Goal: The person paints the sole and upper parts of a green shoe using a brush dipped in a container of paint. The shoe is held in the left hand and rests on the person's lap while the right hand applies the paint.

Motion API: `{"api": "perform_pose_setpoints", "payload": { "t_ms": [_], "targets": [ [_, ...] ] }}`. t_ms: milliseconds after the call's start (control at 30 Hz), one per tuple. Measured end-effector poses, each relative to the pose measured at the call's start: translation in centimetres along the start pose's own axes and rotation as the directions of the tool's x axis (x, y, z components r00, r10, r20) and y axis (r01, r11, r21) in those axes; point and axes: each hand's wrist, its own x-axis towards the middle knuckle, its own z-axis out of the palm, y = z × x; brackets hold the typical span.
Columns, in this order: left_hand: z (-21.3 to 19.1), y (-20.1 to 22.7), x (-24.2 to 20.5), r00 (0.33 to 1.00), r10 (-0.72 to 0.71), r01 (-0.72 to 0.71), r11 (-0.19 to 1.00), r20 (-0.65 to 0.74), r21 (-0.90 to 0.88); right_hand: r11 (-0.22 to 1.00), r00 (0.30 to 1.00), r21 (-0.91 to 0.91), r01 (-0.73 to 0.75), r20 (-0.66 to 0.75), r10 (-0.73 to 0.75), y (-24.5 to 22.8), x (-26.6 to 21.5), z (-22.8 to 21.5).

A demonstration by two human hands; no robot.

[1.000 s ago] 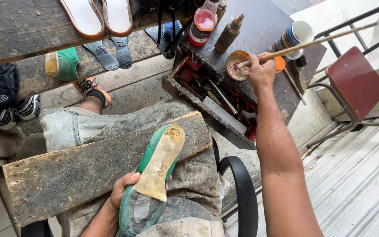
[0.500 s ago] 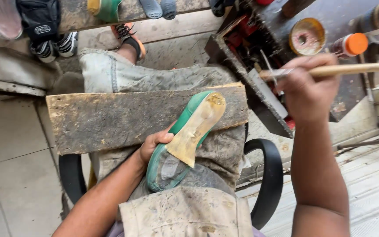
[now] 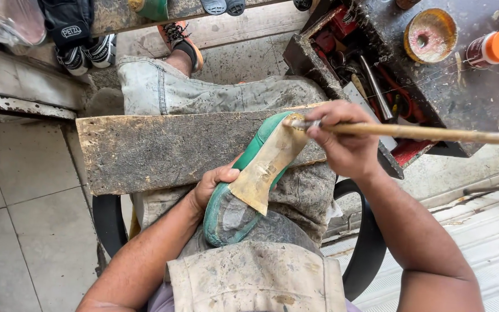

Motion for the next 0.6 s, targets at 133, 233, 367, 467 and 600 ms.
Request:
{"api": "perform_pose_setpoints", "payload": {
  "t_ms": [133, 233, 367, 467, 600],
  "targets": [
    [0.1, 0.3, 0.0, 1.000, -0.008, 0.008, 1.000, -0.004, 0.030, 0.997, 0.999, 0.079, -0.010, 0.052, 0.006, -0.3, -0.5, -0.3],
    [-0.6, 0.1, 0.1, 1.000, -0.003, 0.003, 1.000, -0.003, 0.025, 0.995, 1.000, -0.100, 0.021, -0.021, -0.023, 0.0, -0.1, -1.0],
    [-1.3, -0.2, 0.2, 1.000, -0.006, 0.006, 0.999, -0.022, 0.032, 0.995, 0.994, 0.029, 0.094, 0.058, -0.095, -0.8, -0.1, 1.4],
    [-0.9, -0.1, 0.1, 0.999, 0.003, -0.002, 0.999, -0.034, 0.039, 0.987, 0.989, -0.070, 0.145, 0.010, -0.145, -0.1, 0.1, 0.8],
    [-3.5, -0.5, 0.7, 0.999, 0.020, -0.018, 0.999, -0.042, 0.051, 0.983, 0.992, -0.135, 0.129, 0.014, -0.128, 0.9, -1.6, 2.0]
  ]
}}
